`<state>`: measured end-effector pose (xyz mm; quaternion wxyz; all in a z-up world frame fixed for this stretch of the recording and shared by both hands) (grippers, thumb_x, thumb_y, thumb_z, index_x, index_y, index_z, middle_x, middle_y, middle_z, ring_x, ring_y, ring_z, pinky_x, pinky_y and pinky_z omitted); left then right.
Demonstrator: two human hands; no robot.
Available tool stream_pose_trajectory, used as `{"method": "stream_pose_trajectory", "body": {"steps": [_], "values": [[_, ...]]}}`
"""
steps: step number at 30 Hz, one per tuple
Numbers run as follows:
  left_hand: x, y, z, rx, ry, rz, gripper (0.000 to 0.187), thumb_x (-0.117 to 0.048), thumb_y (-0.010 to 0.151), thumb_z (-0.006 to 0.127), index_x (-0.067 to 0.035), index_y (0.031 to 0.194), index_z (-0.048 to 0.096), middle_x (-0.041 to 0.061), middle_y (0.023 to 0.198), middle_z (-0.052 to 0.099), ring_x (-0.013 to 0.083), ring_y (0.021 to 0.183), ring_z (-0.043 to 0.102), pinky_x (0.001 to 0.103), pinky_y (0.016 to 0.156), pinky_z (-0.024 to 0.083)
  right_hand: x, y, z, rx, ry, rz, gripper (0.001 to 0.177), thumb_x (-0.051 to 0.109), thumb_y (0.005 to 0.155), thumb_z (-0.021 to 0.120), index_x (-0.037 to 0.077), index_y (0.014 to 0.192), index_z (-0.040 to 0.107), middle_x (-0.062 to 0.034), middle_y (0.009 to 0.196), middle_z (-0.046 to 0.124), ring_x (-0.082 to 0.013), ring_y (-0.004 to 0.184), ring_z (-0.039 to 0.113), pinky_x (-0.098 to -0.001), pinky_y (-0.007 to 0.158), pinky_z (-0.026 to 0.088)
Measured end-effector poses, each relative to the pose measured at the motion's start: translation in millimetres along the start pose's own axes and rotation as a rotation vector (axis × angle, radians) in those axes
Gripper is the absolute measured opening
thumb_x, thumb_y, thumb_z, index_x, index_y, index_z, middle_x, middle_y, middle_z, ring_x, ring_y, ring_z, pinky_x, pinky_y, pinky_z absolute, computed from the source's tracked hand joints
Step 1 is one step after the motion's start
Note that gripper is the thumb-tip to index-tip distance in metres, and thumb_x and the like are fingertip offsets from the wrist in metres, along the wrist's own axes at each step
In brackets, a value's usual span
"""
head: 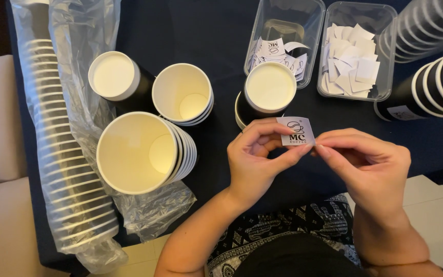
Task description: Applying logo stickers to the exterior of paper coffee cups.
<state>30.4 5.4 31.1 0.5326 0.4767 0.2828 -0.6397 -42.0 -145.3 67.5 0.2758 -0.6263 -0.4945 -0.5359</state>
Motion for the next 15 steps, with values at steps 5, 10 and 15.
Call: {"method": "stream_pose_trajectory", "body": {"steps": [5, 10, 15], "values": [[2, 0, -1, 0.008, -0.051, -0.070, 0.030, -0.002, 0.077, 0.086, 0.000, 0.102, 0.070, 0.010, 0.104, 0.069, 0.0170, 0.098, 0.071, 0.026, 0.091, 0.067, 4, -1, 0, -0.010, -0.018, -0.043, 0.002, -0.010, 0.090, 0.072, -0.009, 0.092, 0.071, -0.0236, 0.095, 0.073, -0.0250, 0.087, 0.071, -0.0259, 0.081, 0.057], [8, -1, -1, 0.008, -0.106, -0.117, 0.032, -0.005, 0.076, 0.087, -0.001, 0.102, 0.071, 0.009, 0.104, 0.070, 0.0165, 0.099, 0.072, 0.027, 0.093, 0.066, 11, -1, 1, -0.008, -0.044, -0.087, 0.001, -0.010, 0.090, 0.071, -0.011, 0.090, 0.070, -0.0244, 0.093, 0.072, -0.0261, 0.085, 0.072, -0.0266, 0.079, 0.057], [10, -1, -1, 0.026, -0.116, -0.129, 0.033, -0.005, 0.076, 0.088, -0.002, 0.104, 0.070, 0.008, 0.105, 0.071, 0.0164, 0.100, 0.072, 0.026, 0.094, 0.066, 12, -1, 1, -0.006, -0.060, -0.094, 0.002, -0.010, 0.091, 0.071, -0.010, 0.089, 0.070, -0.0233, 0.092, 0.072, -0.0255, 0.084, 0.071, -0.0263, 0.078, 0.056]]}}
Point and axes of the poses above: each hand's wrist, its own y-axis towards the middle knuckle, its own z-axis out of the palm, x = y × z, the point moved 4 cm from there along y, towards the middle knuckle
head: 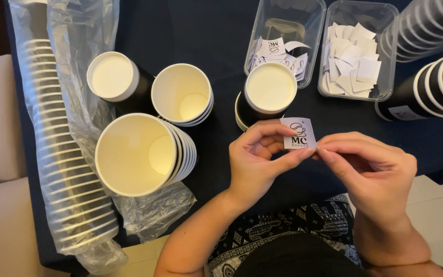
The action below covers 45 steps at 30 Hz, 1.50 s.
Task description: Applying logo stickers to the exterior of paper coffee cups.
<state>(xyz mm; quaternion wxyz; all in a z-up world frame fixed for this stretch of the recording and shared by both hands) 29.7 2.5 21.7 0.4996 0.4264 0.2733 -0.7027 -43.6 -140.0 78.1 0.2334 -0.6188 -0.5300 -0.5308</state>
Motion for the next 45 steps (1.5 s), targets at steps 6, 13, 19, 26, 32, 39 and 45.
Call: {"method": "stream_pose_trajectory", "body": {"steps": [6, 13, 19, 26, 32, 39, 45], "values": [[1, 0, 0, 0.003, -0.018, -0.035, 0.034, -0.004, 0.075, 0.087, 0.000, 0.104, 0.070, 0.011, 0.108, 0.070, 0.0180, 0.099, 0.073, 0.027, 0.094, 0.066, 0, -1, 0, -0.014, -0.008, -0.006, 0.002, -0.010, 0.090, 0.071, -0.010, 0.089, 0.070, -0.0237, 0.092, 0.072, -0.0247, 0.084, 0.070, -0.0255, 0.077, 0.054], [0, 0, 0, 0.009, -0.022, -0.073, 0.034, -0.004, 0.074, 0.088, 0.000, 0.104, 0.071, 0.010, 0.108, 0.071, 0.0179, 0.097, 0.074, 0.026, 0.094, 0.066, 0, -2, 0, -0.027, -0.006, -0.021, 0.004, -0.011, 0.090, 0.071, -0.010, 0.087, 0.069, -0.0239, 0.090, 0.071, -0.0246, 0.081, 0.069, -0.0252, 0.074, 0.054], [3, 0, 1, 0.041, -0.012, -0.073, 0.033, -0.004, 0.076, 0.087, -0.002, 0.106, 0.071, 0.011, 0.112, 0.070, 0.0176, 0.099, 0.073, 0.025, 0.095, 0.065, 2, -2, 0, -0.019, -0.036, -0.034, 0.006, -0.009, 0.092, 0.071, -0.009, 0.086, 0.068, -0.0224, 0.089, 0.071, -0.0236, 0.079, 0.068, -0.0257, 0.074, 0.053], [4, -2, 10, 0.250, 0.113, -0.077, 0.035, -0.009, 0.084, 0.081, -0.005, 0.117, 0.072, 0.019, 0.136, 0.068, 0.0178, 0.121, 0.068, 0.029, 0.111, 0.060, 0, -5, 0, 0.006, -0.102, -0.149, 0.005, -0.004, 0.094, 0.068, -0.008, 0.091, 0.067, -0.0206, 0.089, 0.069, -0.0246, 0.082, 0.068, -0.0297, 0.080, 0.052], [-7, 1, 14, 0.255, 0.371, 0.132, 0.013, -0.009, 0.096, 0.072, -0.006, 0.108, 0.075, 0.020, 0.128, 0.072, 0.0216, 0.117, 0.073, 0.030, 0.113, 0.057, 0, -2, -6, 0.060, -0.162, -0.170, 0.005, -0.004, 0.093, 0.068, -0.006, 0.089, 0.067, -0.0182, 0.089, 0.071, -0.0233, 0.081, 0.069, -0.0290, 0.079, 0.053], [-32, -2, 16, 0.103, 0.711, 0.737, 0.006, -0.002, 0.100, 0.066, 0.002, 0.100, 0.070, 0.016, 0.103, 0.076, 0.0271, 0.093, 0.078, 0.034, 0.087, 0.062, -32, 12, -31, -0.109, -0.225, -0.060, 0.008, -0.010, 0.104, 0.067, -0.007, 0.097, 0.067, -0.0152, 0.089, 0.066, -0.0196, 0.081, 0.062, -0.0277, 0.078, 0.050], [-32, -8, 12, 0.029, 0.636, 0.775, 0.008, -0.003, 0.100, 0.064, 0.004, 0.100, 0.069, 0.023, 0.104, 0.075, 0.0215, 0.082, 0.080, 0.025, 0.077, 0.068, -97, 41, -34, -0.456, -0.207, -0.121, 0.005, -0.012, 0.117, 0.066, -0.016, 0.113, 0.065, -0.0215, 0.085, 0.064, -0.0222, 0.068, 0.066, -0.0293, 0.063, 0.058]]}}
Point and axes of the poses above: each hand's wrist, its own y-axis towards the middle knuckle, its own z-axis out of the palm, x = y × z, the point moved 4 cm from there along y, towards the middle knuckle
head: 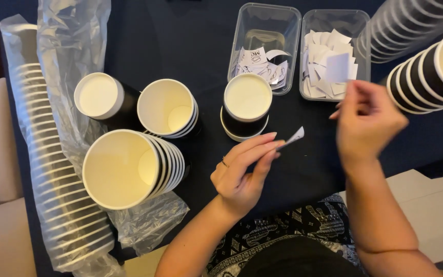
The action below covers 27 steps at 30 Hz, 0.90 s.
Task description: Applying logo stickers to the exterior of paper coffee cups.
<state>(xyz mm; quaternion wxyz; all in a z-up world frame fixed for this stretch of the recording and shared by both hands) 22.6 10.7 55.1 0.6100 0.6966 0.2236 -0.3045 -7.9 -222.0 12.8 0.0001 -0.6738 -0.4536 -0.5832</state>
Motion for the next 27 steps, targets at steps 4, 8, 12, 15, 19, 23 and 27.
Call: {"method": "stream_pose_trajectory", "body": {"steps": [4, 8, 12, 15, 19, 23, 27], "values": [[0, 2, 0, -0.018, 0.017, 0.058, 0.010, 0.000, 0.095, 0.071, 0.006, 0.103, 0.071, 0.021, 0.105, 0.076, 0.0256, 0.097, 0.079, 0.029, 0.092, 0.066, -7, -9, 6, 0.073, -0.236, -0.044, 0.027, -0.001, 0.113, 0.068, -0.014, 0.137, 0.069, -0.0123, 0.075, 0.067, -0.0165, 0.057, 0.062, -0.0287, 0.063, 0.053], [-1, -1, -3, -0.015, 0.035, 0.137, 0.019, 0.001, 0.092, 0.078, 0.006, 0.108, 0.068, 0.022, 0.114, 0.070, 0.0337, 0.104, 0.079, 0.035, 0.099, 0.067, 39, -20, -4, 0.313, 0.174, 0.213, 0.030, 0.012, 0.118, 0.048, -0.010, 0.110, 0.066, -0.0161, 0.080, 0.064, -0.0172, 0.060, 0.059, -0.0230, 0.062, 0.047], [0, -6, -4, 0.019, 0.032, 0.179, 0.027, 0.005, 0.089, 0.084, 0.005, 0.111, 0.067, 0.022, 0.117, 0.068, 0.0339, 0.107, 0.078, 0.037, 0.100, 0.068, 37, -40, -6, 0.496, 0.640, 0.432, 0.031, 0.020, 0.098, 0.063, -0.010, 0.107, 0.065, -0.0204, 0.089, 0.068, -0.0232, 0.071, 0.069, -0.0274, 0.056, 0.057], [4, -9, -3, 0.069, 0.005, 0.243, 0.030, 0.007, 0.088, 0.085, 0.006, 0.113, 0.067, 0.022, 0.117, 0.066, 0.0397, 0.110, 0.076, 0.042, 0.101, 0.068, 53, -35, -2, 0.524, 0.535, 0.476, 0.023, 0.010, 0.090, 0.071, -0.006, 0.107, 0.068, -0.0155, 0.090, 0.070, -0.0175, 0.065, 0.065, -0.0230, 0.067, 0.054], [14, -21, -7, 0.029, 0.204, 0.318, 0.051, -0.011, 0.085, 0.096, -0.008, 0.123, 0.063, 0.014, 0.128, 0.057, 0.0318, 0.121, 0.067, 0.041, 0.108, 0.064, 65, -25, -2, 0.382, 0.478, 0.383, 0.007, 0.001, 0.095, 0.070, -0.001, 0.099, 0.065, -0.0126, 0.085, 0.067, -0.0156, 0.066, 0.062, -0.0215, 0.066, 0.054], [25, -20, -7, -0.164, 0.377, 0.119, 0.093, -0.040, 0.072, 0.102, -0.009, 0.136, 0.043, 0.017, 0.146, 0.043, 0.0318, 0.142, 0.049, 0.044, 0.123, 0.052, 70, -2, -3, 0.184, 0.495, 0.008, 0.024, 0.019, 0.110, 0.064, -0.004, 0.117, 0.059, -0.0183, 0.095, 0.063, -0.0227, 0.076, 0.061, -0.0284, 0.073, 0.052], [43, -16, 3, -0.147, 0.263, -0.104, 0.105, -0.028, 0.077, 0.097, -0.003, 0.153, 0.029, 0.022, 0.159, 0.038, 0.0375, 0.154, 0.043, 0.051, 0.135, 0.035, 97, 18, 38, 0.353, 0.372, -0.110, 0.066, 0.009, 0.088, 0.083, -0.001, 0.142, 0.047, -0.0182, 0.141, 0.049, -0.0316, 0.134, 0.056, -0.0373, 0.110, 0.054]]}}
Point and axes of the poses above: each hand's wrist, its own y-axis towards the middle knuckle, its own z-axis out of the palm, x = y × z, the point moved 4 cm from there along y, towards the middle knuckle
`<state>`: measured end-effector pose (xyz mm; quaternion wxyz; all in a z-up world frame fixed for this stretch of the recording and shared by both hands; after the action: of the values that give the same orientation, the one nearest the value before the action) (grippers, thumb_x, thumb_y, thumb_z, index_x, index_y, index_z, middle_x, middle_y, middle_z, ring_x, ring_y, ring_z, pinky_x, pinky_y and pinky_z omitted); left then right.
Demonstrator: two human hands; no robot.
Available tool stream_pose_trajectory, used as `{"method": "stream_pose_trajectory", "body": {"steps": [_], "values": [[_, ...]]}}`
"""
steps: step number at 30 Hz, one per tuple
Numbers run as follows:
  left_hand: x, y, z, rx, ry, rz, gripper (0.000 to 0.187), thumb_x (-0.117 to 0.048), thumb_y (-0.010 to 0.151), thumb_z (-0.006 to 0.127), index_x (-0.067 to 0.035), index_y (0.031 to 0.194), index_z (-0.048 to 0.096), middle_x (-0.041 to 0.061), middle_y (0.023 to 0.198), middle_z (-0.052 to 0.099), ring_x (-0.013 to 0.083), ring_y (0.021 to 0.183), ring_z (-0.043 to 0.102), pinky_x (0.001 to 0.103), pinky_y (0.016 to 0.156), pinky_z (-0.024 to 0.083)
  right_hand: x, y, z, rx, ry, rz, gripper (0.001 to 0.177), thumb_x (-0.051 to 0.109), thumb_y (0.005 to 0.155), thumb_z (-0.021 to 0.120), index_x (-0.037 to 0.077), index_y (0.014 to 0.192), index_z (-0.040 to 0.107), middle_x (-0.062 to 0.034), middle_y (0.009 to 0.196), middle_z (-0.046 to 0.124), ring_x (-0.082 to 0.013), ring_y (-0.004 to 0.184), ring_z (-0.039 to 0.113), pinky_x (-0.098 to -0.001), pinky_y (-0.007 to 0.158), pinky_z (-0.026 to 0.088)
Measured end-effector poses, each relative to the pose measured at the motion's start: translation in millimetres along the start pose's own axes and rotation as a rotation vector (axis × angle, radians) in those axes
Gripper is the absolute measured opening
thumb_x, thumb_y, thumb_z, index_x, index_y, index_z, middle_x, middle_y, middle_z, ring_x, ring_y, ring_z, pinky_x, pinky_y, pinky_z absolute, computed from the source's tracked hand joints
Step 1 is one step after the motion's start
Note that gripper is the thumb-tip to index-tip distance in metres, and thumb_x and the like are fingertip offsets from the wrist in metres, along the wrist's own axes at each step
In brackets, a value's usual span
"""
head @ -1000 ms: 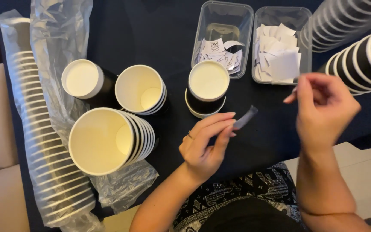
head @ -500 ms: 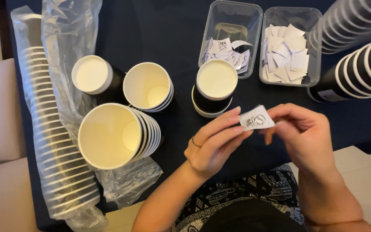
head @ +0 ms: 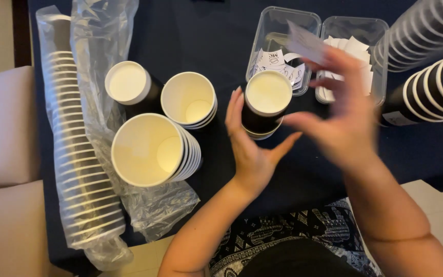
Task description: Applying logo stickers to the exterior of paper coffee cups.
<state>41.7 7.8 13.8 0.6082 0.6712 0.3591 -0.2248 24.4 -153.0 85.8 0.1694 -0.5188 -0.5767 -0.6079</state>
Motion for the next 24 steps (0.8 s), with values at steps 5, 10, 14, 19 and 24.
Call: {"method": "stream_pose_trajectory", "body": {"steps": [5, 10, 14, 19, 24], "values": [[39, 5, 10, 0.224, -0.068, -0.467, 0.111, -0.036, 0.072, 0.084, -0.010, 0.159, 0.020, 0.020, 0.156, 0.048, 0.0357, 0.143, 0.053, 0.043, 0.116, 0.043, -11, 8, 50, 0.370, -0.348, -0.098, 0.113, 0.033, 0.081, 0.095, 0.000, 0.160, 0.021, -0.0166, 0.166, 0.031, -0.0315, 0.137, 0.056, -0.0406, 0.116, 0.047], [47, 13, 10, 0.270, -0.012, -0.459, 0.102, -0.027, 0.056, 0.088, -0.013, 0.146, 0.042, 0.014, 0.147, 0.057, 0.0364, 0.132, 0.060, 0.043, 0.108, 0.046, -7, 19, 41, 0.320, -0.363, -0.041, 0.121, 0.034, 0.071, 0.101, 0.003, 0.160, 0.024, -0.0120, 0.166, 0.038, -0.0203, 0.129, 0.066, -0.0319, 0.101, 0.054], [37, 22, 4, 0.336, -0.062, -0.507, 0.101, -0.021, 0.053, 0.086, -0.022, 0.142, 0.040, 0.008, 0.144, 0.062, 0.0335, 0.128, 0.064, 0.039, 0.103, 0.050, 8, 25, 34, 0.409, -0.273, -0.113, 0.130, 0.030, 0.068, 0.102, 0.003, 0.162, 0.016, -0.0175, 0.160, 0.051, -0.0233, 0.130, 0.068, -0.0337, 0.116, 0.048], [40, 22, 8, 0.348, -0.101, -0.474, 0.114, -0.021, 0.059, 0.087, -0.021, 0.156, 0.028, 0.009, 0.139, 0.064, 0.0328, 0.126, 0.067, 0.038, 0.103, 0.051, 14, 19, 2, 0.364, 0.051, -0.202, 0.124, 0.005, 0.072, 0.095, 0.014, 0.163, 0.011, -0.0308, 0.138, 0.062, -0.0395, 0.136, 0.062, -0.0488, 0.129, 0.047], [31, 7, 12, 0.289, -0.008, -0.188, 0.104, -0.010, 0.083, 0.084, -0.006, 0.162, 0.016, 0.022, 0.170, 0.028, 0.0412, 0.163, 0.020, 0.057, 0.136, 0.011, 20, -2, -46, 0.150, 0.039, -0.574, 0.137, 0.029, 0.040, 0.077, 0.030, 0.165, 0.022, -0.0531, 0.126, 0.045, -0.0650, 0.121, 0.052, -0.0672, 0.118, 0.043]]}}
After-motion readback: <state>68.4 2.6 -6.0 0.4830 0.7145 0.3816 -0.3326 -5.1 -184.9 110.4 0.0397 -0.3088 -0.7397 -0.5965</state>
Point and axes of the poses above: each hand's wrist, its own y-axis towards the middle knuckle, its own z-axis out of the palm, x = y × z, the point moved 4 cm from there along y, towards the middle knuckle
